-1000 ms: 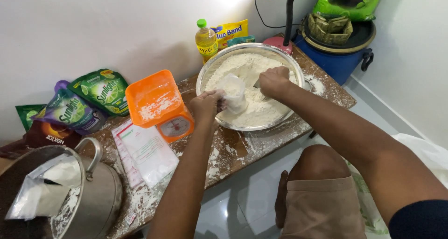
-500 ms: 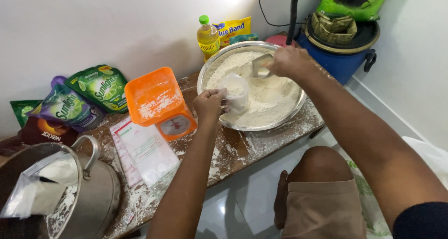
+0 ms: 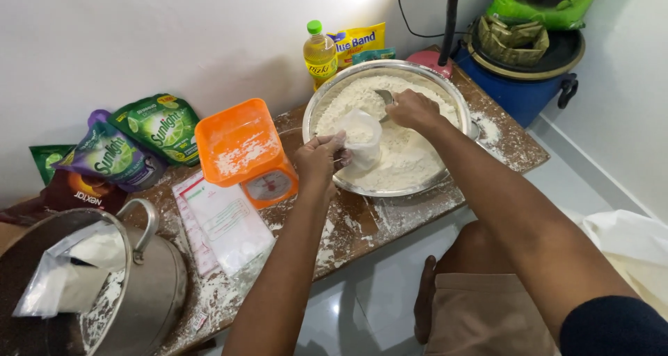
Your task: Scooping flour from a large bowl into small plastic bags, weighing them on a scale, and placing them into a metal pot.
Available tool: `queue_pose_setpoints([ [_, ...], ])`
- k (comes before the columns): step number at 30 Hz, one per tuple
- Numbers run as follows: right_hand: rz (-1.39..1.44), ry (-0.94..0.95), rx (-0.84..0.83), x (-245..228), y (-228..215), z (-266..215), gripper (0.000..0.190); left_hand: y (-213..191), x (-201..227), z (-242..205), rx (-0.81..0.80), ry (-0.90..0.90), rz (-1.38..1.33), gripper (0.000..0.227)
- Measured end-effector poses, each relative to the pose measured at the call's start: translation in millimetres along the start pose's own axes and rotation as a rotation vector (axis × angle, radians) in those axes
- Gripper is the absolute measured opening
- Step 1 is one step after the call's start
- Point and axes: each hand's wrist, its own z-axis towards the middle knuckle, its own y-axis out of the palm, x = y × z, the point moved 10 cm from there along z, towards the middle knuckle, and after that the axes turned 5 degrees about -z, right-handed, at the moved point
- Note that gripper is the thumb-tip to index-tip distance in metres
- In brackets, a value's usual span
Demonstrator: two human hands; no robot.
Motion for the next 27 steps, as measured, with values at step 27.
queue_pose_setpoints([
  [27,0.135,-0.199,-0.149,-29,-157,-139,0.041,21,13,-29,0.088,-0.051,-0.01,0.007],
])
